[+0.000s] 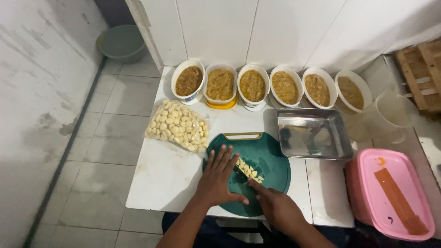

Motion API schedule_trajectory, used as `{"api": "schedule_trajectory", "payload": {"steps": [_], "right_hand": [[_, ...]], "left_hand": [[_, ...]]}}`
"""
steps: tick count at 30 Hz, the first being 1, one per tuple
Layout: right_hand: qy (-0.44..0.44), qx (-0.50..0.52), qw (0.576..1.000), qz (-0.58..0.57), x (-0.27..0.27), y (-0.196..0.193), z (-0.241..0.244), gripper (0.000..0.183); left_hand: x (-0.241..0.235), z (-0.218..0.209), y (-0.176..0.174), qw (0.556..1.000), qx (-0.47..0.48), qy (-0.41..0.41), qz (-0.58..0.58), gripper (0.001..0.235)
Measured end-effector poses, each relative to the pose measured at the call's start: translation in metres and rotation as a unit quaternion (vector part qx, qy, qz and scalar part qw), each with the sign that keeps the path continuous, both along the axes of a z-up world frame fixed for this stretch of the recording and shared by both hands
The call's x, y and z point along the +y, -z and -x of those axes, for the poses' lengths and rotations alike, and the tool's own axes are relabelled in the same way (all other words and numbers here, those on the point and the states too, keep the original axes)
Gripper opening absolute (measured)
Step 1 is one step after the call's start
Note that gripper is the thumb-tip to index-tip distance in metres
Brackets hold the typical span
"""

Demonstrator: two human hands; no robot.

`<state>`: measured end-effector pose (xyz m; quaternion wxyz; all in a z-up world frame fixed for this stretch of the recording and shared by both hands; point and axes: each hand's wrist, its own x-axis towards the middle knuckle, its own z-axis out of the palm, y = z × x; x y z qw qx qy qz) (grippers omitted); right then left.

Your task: A person is mincing individual garlic cloves on a green cutting board using a kitchen knife in a food preparation area.

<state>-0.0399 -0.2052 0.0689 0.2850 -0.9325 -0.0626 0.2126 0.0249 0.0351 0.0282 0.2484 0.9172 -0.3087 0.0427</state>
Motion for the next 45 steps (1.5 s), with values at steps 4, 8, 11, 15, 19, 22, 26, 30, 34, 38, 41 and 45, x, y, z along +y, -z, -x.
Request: {"api": "schedule_trajectory", "payload": {"steps": [4,8,11,15,19,22,26,30,34,38,41,45], "right_hand": [[0.025,0.022,0.999,-0.015,0.000,-0.018,-0.003,0.059],[-0.009,-0.012,1.000,0.014,0.000,-0.013,-0.009,0.062],[-0.013,0.021,0.998,0.058,0.004,-0.012,-0.009,0.064],[-0.019,0.048,0.994,0.094,0.009,-0.003,-0.011,0.066],[-0.015,0.071,0.991,0.115,0.015,-0.015,-0.009,0.068],[-0.029,0.072,0.992,0.096,0.016,-0.023,-0.010,0.069],[-0.029,0.077,0.991,0.101,0.017,-0.020,-0.011,0.065],[-0.039,0.071,0.993,0.091,0.016,-0.027,-0.013,0.065],[-0.046,0.056,0.996,0.052,0.011,-0.040,-0.024,0.068],[-0.031,0.076,0.995,0.052,0.016,-0.082,-0.033,0.060],[-0.038,0.060,0.995,0.069,0.013,-0.080,-0.036,0.058],[-0.042,0.052,0.995,0.070,0.011,-0.056,-0.030,0.063]], "left_hand": [[0.000,-0.004,-0.012,1.000,-0.007,0.001,0.013,0.132],[-0.001,-0.014,-0.010,1.000,-0.007,0.009,0.001,0.134],[-0.004,-0.015,-0.006,0.999,0.040,0.010,-0.023,0.138],[-0.004,-0.017,0.011,1.000,0.015,0.012,0.014,0.139],[-0.006,-0.014,0.006,0.999,0.053,0.008,-0.010,0.141],[-0.008,-0.013,0.007,0.998,0.066,0.001,-0.007,0.141],[-0.008,-0.013,0.010,0.998,0.062,-0.006,0.004,0.138],[-0.008,-0.015,0.005,0.997,0.081,-0.015,-0.007,0.135],[-0.007,-0.016,0.012,1.000,0.021,-0.018,0.009,0.134],[-0.006,-0.008,0.011,0.998,-0.012,-0.055,0.037,0.134],[-0.007,-0.010,0.010,0.997,-0.013,-0.065,0.029,0.141],[-0.008,-0.012,0.006,0.999,-0.004,-0.045,-0.010,0.140]]}}
